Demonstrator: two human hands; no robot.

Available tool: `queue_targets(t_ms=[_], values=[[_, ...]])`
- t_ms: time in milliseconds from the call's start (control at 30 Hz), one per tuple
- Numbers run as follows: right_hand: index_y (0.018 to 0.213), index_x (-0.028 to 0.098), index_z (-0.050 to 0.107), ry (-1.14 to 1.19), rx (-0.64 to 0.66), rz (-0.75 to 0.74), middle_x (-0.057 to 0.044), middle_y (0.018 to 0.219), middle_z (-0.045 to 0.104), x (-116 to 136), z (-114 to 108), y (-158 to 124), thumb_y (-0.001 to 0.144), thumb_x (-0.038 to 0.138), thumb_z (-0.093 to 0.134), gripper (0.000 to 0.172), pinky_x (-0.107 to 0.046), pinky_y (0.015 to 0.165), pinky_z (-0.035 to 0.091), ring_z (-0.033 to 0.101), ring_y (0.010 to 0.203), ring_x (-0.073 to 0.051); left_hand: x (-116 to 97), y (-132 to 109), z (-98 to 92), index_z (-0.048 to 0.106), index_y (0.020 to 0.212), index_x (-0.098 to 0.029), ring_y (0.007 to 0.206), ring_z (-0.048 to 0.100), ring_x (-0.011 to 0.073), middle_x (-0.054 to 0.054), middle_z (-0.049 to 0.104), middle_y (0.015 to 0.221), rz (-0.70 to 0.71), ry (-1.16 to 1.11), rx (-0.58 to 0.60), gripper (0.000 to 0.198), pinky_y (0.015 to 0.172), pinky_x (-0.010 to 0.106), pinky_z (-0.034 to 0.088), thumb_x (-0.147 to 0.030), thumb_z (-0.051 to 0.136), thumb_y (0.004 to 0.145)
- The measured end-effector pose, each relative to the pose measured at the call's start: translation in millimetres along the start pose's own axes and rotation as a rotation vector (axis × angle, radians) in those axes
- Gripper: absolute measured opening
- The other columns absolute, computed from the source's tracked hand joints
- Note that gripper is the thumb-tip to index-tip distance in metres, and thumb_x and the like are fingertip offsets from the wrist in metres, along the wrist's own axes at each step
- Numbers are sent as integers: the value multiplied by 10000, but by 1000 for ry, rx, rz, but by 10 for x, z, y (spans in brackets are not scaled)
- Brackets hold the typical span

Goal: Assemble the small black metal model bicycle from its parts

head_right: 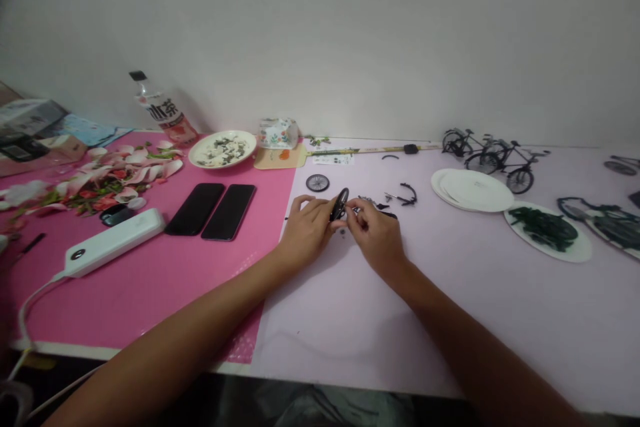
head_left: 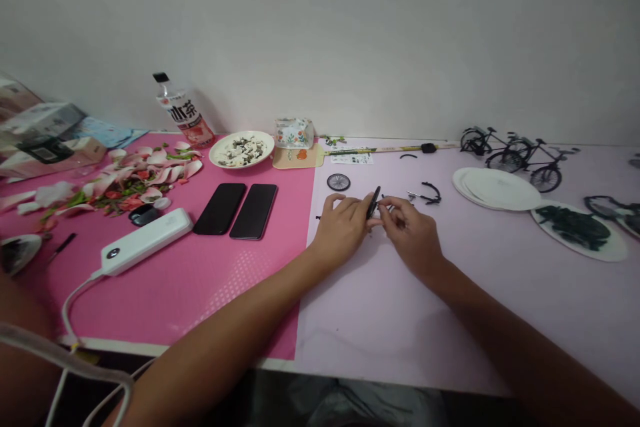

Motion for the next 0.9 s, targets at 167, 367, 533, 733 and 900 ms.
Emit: queue_targets(t_ms=[167,367,533,733,900], values=[[1015,184,731,2,25,14,69,543,549,-15,3,7,1031,342,612,198,-216,538,427,520,450,-102,-14,1,-37,554,1456,-76,1078,752,229,128,824,1111,-10,9,-8,561,1057,425,429,-483,316,1153],[1024,178,740,-21,27,12,62,561,572,-47,37,-16,1015,344,614,209,-221,554,432,517,461,-102,0,2,-39,653,1338,-103,1042,759,257,127,832,1055,-91,23,-22,426,1032,459,440,-394,415,1137],[1018,187,751,-20,50,30,59,549,570,-40,60,-20,1008,350,611,215,-221,557,432,515,464,-105,11,-2,-19,737,1067,-146,955,763,251,101,827,947,-128,-51,-35,328,1029,470,449,-335,472,1108],[1008,193,756,-29,72,60,48,548,581,-17,75,-17,1016,386,595,252,-227,555,429,505,460,-109,16,-2,-20,725,913,-168,844,745,249,82,786,819,-238,-135,-35,358,1003,473,468,-366,487,1092],[1025,190,765,-38,86,56,35,556,596,-4,93,-21,1024,427,581,299,-229,564,434,513,469,-113,18,-10,-33,688,844,-191,759,704,214,40,748,740,-300,-230,-10,345,1016,467,469,-350,494,1081]])
Point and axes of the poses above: each hand's wrist, its own y-axis towards the middle knuckle, its own z-axis out of the palm, x = y × z, the point moved 4 cm from there along y, towards the middle knuckle
